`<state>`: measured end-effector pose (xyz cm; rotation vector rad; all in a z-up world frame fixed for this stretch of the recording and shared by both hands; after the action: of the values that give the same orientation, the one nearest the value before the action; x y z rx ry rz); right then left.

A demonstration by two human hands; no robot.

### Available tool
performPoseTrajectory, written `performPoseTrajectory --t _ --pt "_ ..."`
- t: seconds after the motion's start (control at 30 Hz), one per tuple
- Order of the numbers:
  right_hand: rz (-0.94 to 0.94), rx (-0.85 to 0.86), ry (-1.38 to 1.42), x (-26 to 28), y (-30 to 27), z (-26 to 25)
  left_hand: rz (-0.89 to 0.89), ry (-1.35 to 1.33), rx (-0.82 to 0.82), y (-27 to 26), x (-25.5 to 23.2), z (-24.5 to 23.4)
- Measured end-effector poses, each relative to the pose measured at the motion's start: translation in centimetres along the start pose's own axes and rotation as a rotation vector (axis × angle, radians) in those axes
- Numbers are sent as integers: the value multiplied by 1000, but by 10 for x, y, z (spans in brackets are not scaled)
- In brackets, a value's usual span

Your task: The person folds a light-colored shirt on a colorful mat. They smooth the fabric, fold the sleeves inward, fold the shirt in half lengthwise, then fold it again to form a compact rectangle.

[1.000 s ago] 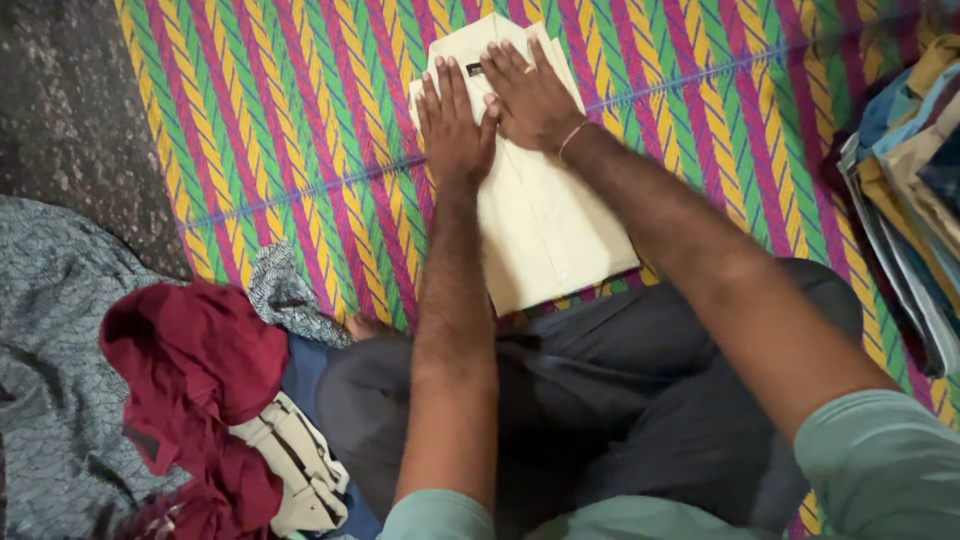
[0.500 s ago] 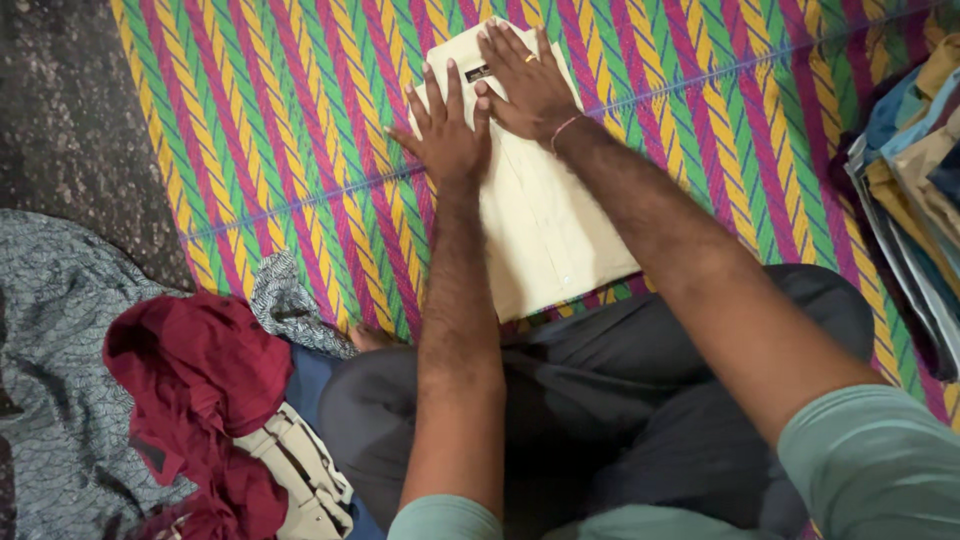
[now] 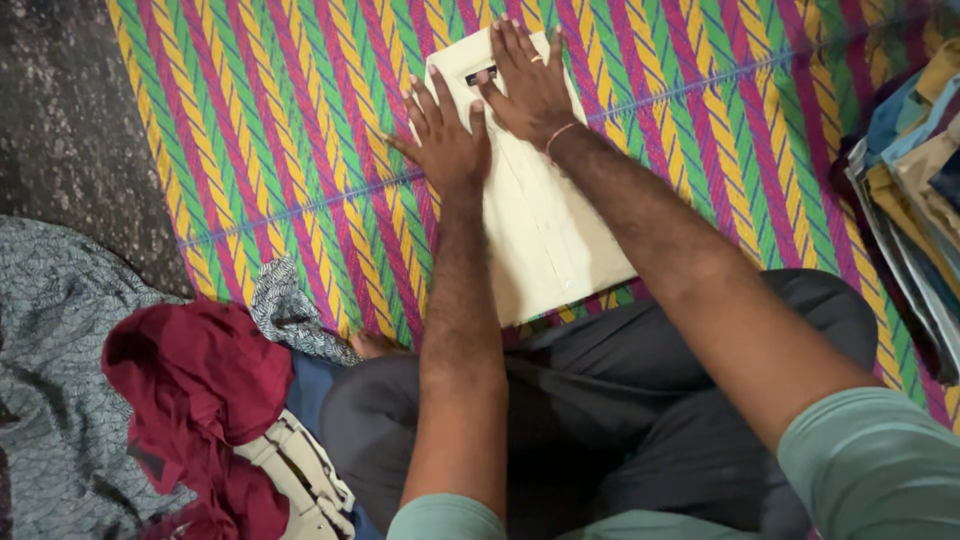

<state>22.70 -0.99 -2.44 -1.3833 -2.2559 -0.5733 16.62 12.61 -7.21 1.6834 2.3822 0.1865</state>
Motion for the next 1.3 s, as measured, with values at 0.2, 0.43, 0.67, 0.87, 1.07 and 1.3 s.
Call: performPoseTrajectory --t 0.2,0.43,0.67,0.87,1.07,1.3 --pt "-339 125 -103 -6 2 2 -29 30 9 2 -2 -3" --pt "-189 106 -24 2 9 12 -75 47 53 -1 -5 -14" --pt "-419 185 -57 1 12 15 -69 59 48 -2 0 -7" --pt "-236 98 -234 7 8 14 -84 80 47 0 1 0" --pt "-115 57 -89 12 6 -2 -87 63 -6 4 -3 -2" --pt "57 14 -34 7 12 7 -93 56 24 1 -1 1"
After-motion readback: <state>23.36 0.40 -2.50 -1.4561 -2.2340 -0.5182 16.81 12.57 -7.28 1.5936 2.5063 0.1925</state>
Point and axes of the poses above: each hand's wrist, its own y-axis towards the middle knuckle, its own z-axis out of the palm, x = y × z, the point moved 1 cm from there along y, towards the middle knuckle, and after that the axes turned 12 degrees about y, right-handed, at the moved point
